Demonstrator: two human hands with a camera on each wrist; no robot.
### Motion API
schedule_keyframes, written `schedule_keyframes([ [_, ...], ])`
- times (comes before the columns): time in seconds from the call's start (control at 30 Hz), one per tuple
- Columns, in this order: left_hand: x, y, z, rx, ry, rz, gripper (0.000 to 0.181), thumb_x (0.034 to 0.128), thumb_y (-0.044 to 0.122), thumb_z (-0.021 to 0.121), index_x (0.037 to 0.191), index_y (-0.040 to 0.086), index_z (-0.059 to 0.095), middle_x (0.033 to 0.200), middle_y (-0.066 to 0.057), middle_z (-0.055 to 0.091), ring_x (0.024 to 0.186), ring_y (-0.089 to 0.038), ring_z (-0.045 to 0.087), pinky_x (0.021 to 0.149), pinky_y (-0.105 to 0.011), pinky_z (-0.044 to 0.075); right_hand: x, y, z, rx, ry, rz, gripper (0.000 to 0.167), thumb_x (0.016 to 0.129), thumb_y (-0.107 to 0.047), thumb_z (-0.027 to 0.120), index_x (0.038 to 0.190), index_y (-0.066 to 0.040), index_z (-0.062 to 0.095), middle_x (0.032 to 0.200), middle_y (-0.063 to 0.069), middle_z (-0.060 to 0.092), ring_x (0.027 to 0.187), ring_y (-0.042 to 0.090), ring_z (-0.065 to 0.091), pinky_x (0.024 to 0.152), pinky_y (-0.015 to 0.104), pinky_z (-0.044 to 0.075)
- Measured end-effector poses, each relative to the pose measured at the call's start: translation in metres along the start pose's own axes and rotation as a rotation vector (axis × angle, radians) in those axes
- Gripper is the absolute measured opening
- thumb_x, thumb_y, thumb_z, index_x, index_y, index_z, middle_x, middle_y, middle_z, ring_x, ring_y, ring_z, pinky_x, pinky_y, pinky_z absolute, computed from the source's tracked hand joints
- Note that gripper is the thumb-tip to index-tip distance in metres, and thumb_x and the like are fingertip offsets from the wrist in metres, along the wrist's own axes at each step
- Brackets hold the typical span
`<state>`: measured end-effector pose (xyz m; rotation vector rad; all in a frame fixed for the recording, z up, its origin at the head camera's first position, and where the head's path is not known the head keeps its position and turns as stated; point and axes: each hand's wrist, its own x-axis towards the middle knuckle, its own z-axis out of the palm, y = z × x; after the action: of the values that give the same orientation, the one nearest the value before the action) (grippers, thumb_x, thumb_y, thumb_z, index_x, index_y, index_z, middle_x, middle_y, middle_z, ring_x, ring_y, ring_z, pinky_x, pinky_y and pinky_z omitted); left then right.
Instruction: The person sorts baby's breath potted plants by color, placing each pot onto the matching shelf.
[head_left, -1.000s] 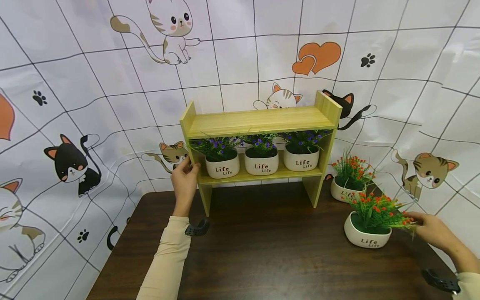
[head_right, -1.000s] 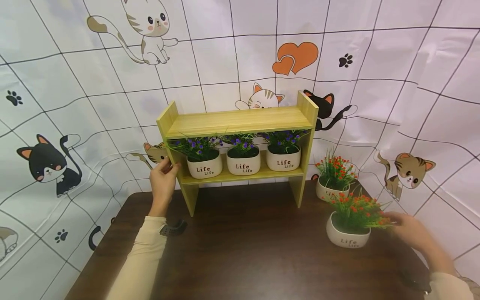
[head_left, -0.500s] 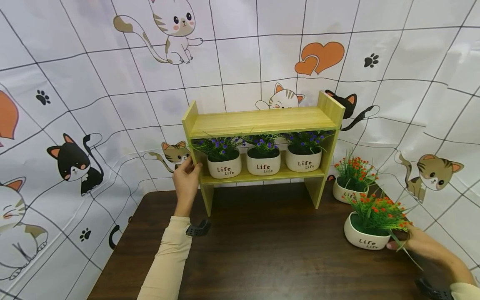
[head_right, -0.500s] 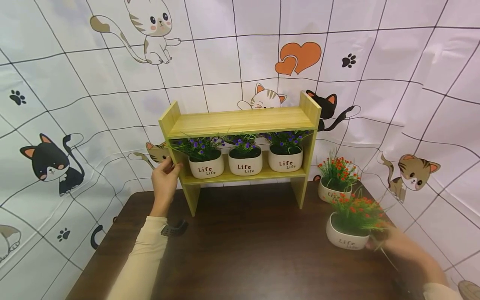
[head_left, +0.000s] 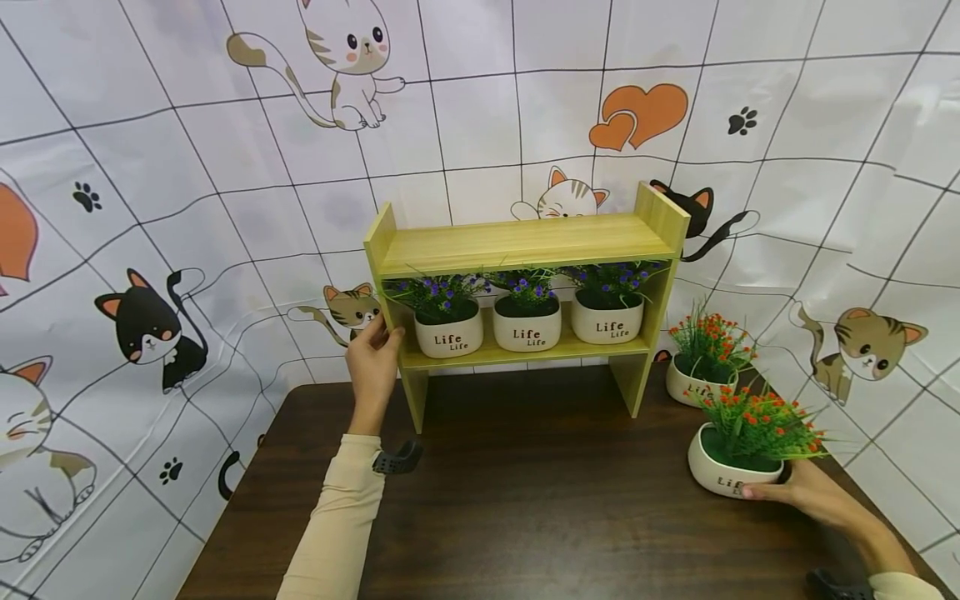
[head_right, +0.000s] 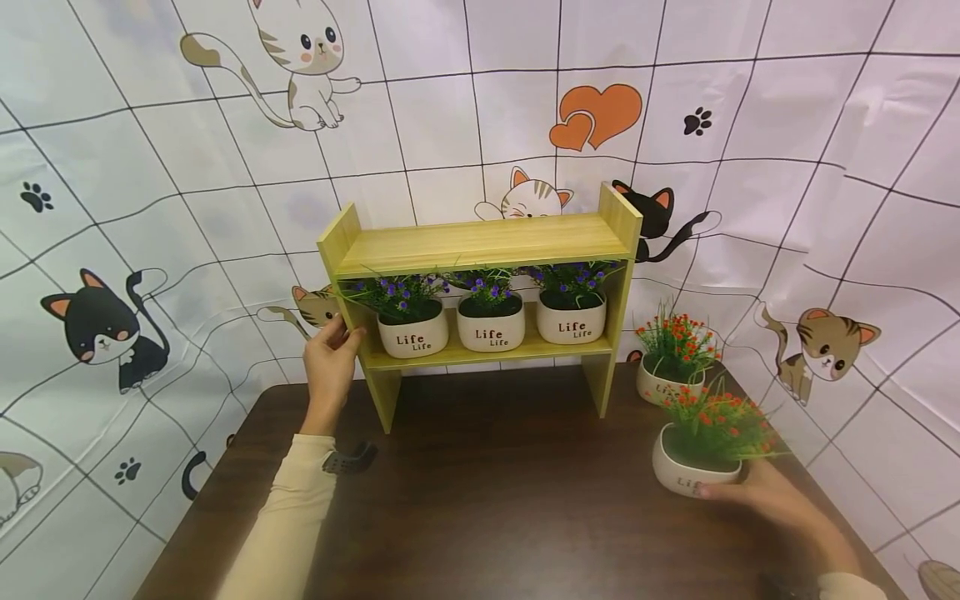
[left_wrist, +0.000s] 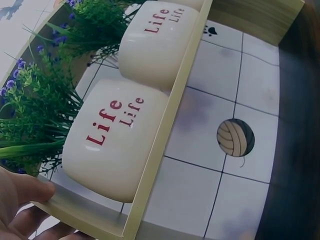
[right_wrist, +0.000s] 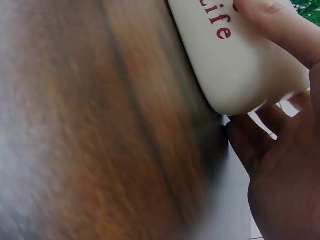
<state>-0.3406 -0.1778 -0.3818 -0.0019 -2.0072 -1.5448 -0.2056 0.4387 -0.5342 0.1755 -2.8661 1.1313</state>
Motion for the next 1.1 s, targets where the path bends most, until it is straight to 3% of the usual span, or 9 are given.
schedule_keyframes([
  [0.27,0.000,-0.002,-0.001,0.018,-0.004,0.018,0.044,0.1022,0.007,0.070,0.146,0.005,0.065,0.134,-0.023,0.072,0.121,-0.039,0.073,0.100,-0.049,0.059,0.002,-0.010,0.003,-0.048,0.014,0.030,0.091,0.089,-0.030,0.088,0.154,0.009,0.038,0.140,0.034,0.060,0.102,-0.021,0.045,0.080,0.011,0.043],
  [0.43,0.000,-0.001,-0.002,0.031,-0.009,0.035,0.044,0.1024,0.007,0.070,0.146,0.005,0.065,0.131,-0.023,0.073,0.119,-0.037,0.074,0.098,-0.047,0.060,0.003,-0.013,0.003,-0.071,0.027,0.031,0.096,0.088,-0.033,0.088,0.155,0.009,0.034,0.144,0.036,0.056,0.107,-0.018,0.044,0.079,0.010,0.041],
  [0.57,-0.002,-0.001,-0.002,0.040,-0.014,0.040,0.044,0.1026,0.008,0.070,0.146,0.006,0.066,0.131,-0.022,0.074,0.118,-0.037,0.075,0.098,-0.050,0.060,0.003,-0.014,0.004,-0.112,0.005,0.066,0.100,0.090,-0.038,0.086,0.155,0.013,0.030,0.147,0.042,0.051,0.119,0.018,0.063,0.079,0.016,0.047],
  [0.63,-0.003,-0.001,-0.002,0.036,-0.016,0.038,0.044,0.1024,0.009,0.071,0.146,0.006,0.066,0.131,-0.022,0.074,0.118,-0.037,0.075,0.098,-0.051,0.059,0.003,-0.015,0.005,-0.130,-0.002,0.085,0.101,0.091,-0.041,0.084,0.154,0.015,0.030,0.145,0.044,0.051,0.119,0.035,0.064,0.078,0.019,0.049],
  [0.67,-0.003,-0.002,-0.002,0.034,-0.017,0.038,0.044,0.1025,0.009,0.071,0.146,0.006,0.065,0.131,-0.022,0.074,0.118,-0.037,0.075,0.099,-0.051,0.059,0.002,-0.015,0.005,-0.123,-0.003,0.085,0.100,0.091,-0.040,0.084,0.155,0.015,0.030,0.145,0.043,0.052,0.120,0.035,0.064,0.078,0.019,0.049],
  [0.8,-0.003,-0.002,-0.002,0.027,-0.018,0.040,0.044,0.1026,0.009,0.071,0.146,0.005,0.065,0.131,-0.023,0.073,0.118,-0.037,0.075,0.100,-0.050,0.059,0.003,-0.016,0.008,-0.092,0.020,0.063,0.094,0.090,-0.037,0.086,0.155,0.010,0.036,0.144,0.037,0.057,0.111,-0.004,0.056,0.079,0.013,0.044],
  [0.87,-0.003,-0.002,-0.002,0.030,-0.018,0.044,0.044,0.1026,0.009,0.071,0.146,0.006,0.065,0.132,-0.022,0.073,0.118,-0.037,0.075,0.100,-0.050,0.059,0.004,-0.017,0.009,-0.063,0.029,0.047,0.092,0.090,-0.034,0.087,0.155,0.008,0.038,0.143,0.033,0.059,0.105,-0.013,0.050,0.080,0.012,0.043],
  [1.1,-0.002,-0.003,-0.003,0.034,-0.027,0.052,0.043,0.1031,0.008,0.070,0.146,0.006,0.066,0.132,-0.021,0.074,0.119,-0.035,0.075,0.099,-0.050,0.059,0.010,-0.026,0.010,-0.077,0.016,0.125,0.090,0.089,-0.042,0.086,0.148,0.013,0.046,0.128,0.029,0.068,0.098,0.008,0.061,0.077,0.020,0.048],
])
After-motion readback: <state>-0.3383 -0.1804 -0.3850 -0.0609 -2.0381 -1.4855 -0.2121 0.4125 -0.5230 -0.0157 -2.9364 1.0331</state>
